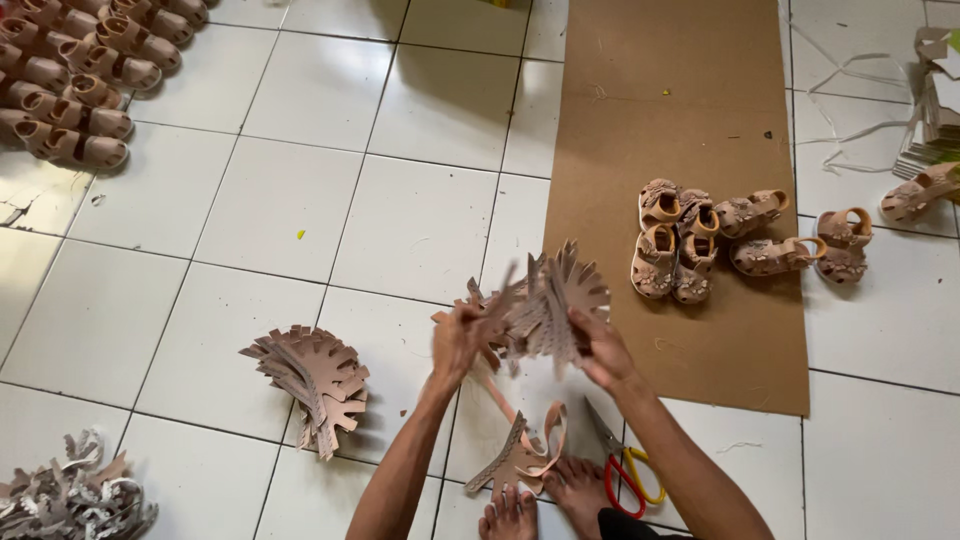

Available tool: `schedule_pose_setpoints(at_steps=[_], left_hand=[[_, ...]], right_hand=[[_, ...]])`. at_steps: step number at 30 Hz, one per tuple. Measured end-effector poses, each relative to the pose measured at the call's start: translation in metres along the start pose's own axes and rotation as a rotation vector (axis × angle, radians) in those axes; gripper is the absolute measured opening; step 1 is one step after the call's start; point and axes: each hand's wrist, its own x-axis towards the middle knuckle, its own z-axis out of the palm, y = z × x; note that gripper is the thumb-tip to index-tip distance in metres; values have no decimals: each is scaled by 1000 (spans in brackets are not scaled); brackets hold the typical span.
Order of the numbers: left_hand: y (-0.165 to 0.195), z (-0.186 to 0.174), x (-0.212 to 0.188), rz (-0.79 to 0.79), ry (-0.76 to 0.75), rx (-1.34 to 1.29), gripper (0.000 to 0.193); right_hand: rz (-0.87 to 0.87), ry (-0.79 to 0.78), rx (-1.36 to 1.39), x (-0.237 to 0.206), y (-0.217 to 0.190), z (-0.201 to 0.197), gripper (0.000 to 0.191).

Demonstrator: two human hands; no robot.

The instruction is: The person sits on the workshop floor and trims leather shoe upper decorations with scissors, then gathers the cut pieces into stacks and sets them aside. Afterwards the person cuts a large cardboard sheet with scissors and repositions it on the floor.

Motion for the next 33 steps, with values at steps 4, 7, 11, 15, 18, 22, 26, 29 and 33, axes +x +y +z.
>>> schedule_pose_setpoints(at_steps=[4, 7, 11, 15, 18, 22, 26, 29, 33], left_hand=[[33, 16, -22, 248, -350, -638, 21], [40, 23, -32, 333, -377, -521, 37], [17, 14, -22, 221, -140, 341, 72], [-17, 5, -3, 472, 191, 685, 100], [-30, -1, 2, 430, 156, 448, 87], [-32, -33, 1, 207, 173, 11, 29], [3, -83, -9, 157, 177, -114, 21], [40, -85, -11, 149, -178, -222, 26], [59, -50, 15, 71, -260, -351, 28]], right_hand=[[68, -68, 1, 5, 18, 7, 40], [-11, -62, 149, 5, 6, 3, 34], [-168, 4, 58, -4, -33, -21, 37], [-252, 18, 59, -12, -54, -44, 31], [-206, -66, 38, -13, -47, -50, 33], [-164, -30, 20, -14, -33, -41, 36], [-167, -258, -549, -13, -27, -4, 33], [-271, -389, -1132, -4, -18, 30, 32], [-314, -263, -989, 0, -17, 38, 36]])
